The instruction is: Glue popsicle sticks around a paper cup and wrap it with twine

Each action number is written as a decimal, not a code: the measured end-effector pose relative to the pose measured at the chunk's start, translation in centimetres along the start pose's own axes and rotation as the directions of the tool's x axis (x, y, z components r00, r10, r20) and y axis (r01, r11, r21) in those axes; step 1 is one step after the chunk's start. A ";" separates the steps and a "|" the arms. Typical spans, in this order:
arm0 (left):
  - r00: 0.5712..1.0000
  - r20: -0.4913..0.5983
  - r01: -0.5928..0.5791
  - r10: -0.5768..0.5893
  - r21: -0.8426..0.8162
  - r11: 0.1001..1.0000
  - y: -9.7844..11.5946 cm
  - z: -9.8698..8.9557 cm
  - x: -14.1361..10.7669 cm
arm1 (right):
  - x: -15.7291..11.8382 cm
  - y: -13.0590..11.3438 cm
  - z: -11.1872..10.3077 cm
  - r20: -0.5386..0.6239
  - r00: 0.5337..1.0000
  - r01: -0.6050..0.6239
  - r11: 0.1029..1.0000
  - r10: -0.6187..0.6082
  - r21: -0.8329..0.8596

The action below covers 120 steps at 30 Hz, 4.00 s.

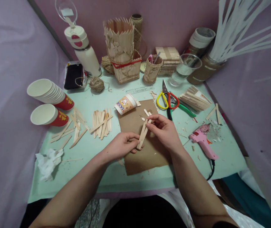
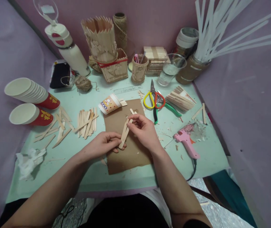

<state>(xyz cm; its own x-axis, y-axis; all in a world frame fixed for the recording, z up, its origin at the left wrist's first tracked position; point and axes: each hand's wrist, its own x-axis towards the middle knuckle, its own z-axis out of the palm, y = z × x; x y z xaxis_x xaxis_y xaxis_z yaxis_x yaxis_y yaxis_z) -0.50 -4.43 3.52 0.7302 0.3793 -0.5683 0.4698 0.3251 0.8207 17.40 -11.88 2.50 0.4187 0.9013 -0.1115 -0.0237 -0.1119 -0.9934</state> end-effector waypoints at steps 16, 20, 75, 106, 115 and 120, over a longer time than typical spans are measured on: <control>0.851 -0.189 -0.346 0.491 0.501 0.793 -0.5 -0.4 0.0 | -2.0 -1.6 1.0 0.091 0.951 0.309 0.917 -0.295 -0.251; 0.825 -0.191 -0.356 0.532 0.555 0.751 -1.0 -0.7 0.3 | -2.3 -1.9 0.8 0.182 0.881 0.473 0.807 -0.437 -0.353; 0.743 -0.104 -0.487 0.661 0.593 0.641 -2.0 -1.0 1.4 | -2.8 0.7 0.7 0.157 0.665 0.712 0.555 -0.731 -0.431; 0.738 -0.046 -0.424 0.674 0.745 0.515 -0.8 -3.2 -0.8 | -2.7 0.5 -4.5 0.407 0.896 0.440 0.493 -0.180 -0.751; 0.762 0.019 -0.460 0.647 0.719 0.521 -0.5 -3.6 -1.3 | -2.8 1.6 -4.8 0.417 0.888 0.459 0.416 -0.194 -0.785; 0.722 0.059 -0.511 0.690 0.718 0.473 -0.4 -3.5 -1.2 | -2.8 1.5 -4.6 0.402 0.900 0.434 0.417 -0.166 -0.799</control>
<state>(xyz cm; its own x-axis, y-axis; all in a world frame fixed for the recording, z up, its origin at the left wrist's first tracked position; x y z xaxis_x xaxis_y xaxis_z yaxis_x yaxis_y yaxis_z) -3.32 -2.02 3.69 0.8801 0.4472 0.1593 0.2056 -0.6615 0.7212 20.37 -16.53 1.49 0.0160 0.9984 0.0548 0.8969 0.0099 -0.4422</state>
